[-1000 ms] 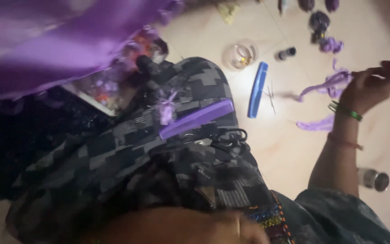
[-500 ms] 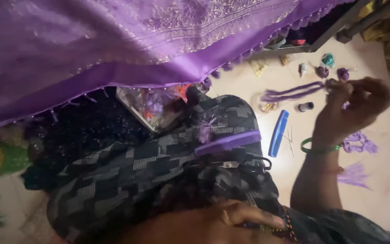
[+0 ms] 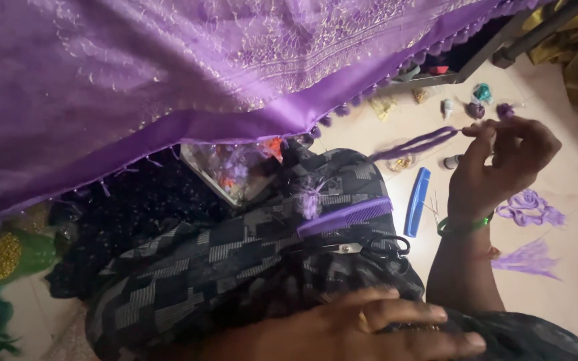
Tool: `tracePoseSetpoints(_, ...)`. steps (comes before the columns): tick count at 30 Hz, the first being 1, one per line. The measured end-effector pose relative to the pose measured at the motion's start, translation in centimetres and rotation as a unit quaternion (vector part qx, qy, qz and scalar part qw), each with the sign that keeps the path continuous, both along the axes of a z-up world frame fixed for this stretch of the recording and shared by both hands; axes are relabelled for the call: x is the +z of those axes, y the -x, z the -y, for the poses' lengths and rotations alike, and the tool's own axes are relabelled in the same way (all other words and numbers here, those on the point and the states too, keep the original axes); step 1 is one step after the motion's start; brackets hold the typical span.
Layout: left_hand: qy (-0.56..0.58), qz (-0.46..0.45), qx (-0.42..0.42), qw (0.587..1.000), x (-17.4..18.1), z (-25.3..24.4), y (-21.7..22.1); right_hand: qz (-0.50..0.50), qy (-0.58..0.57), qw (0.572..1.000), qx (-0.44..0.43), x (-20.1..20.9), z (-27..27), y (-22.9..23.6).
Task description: Attaching decorative purple fabric tassels to the border of a purple sari.
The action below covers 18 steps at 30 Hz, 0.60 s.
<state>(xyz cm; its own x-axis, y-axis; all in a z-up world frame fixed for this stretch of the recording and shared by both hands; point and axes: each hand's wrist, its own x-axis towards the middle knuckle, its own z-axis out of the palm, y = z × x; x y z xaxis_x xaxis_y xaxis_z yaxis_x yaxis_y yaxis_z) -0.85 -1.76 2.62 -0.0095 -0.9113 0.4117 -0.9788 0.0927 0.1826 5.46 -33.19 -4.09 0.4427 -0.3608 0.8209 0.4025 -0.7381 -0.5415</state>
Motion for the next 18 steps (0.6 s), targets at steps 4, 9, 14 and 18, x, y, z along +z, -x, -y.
tracePoseSetpoints(4,0.018,-0.206,-0.064,0.976,-0.5,-0.4,-1.2,0.001,-0.009,1.000,-0.005,-0.9,1.0,0.5)
tracePoseSetpoints(9,-0.040,-0.537,-0.179,0.824,-1.7,-0.2,-1.7,-0.001,-0.051,0.998,0.048,-1.8,0.3,0.2)
tracePoseSetpoints(14,0.059,-0.544,-0.205,0.812,0.3,-2.8,-5.0,-0.097,-0.120,0.959,0.238,-1.2,-5.6,0.6)
tracePoseSetpoints(18,0.244,-0.454,0.193,0.835,-4.4,-2.6,-6.3,-0.189,-0.142,0.896,0.377,0.6,-10.1,1.8)
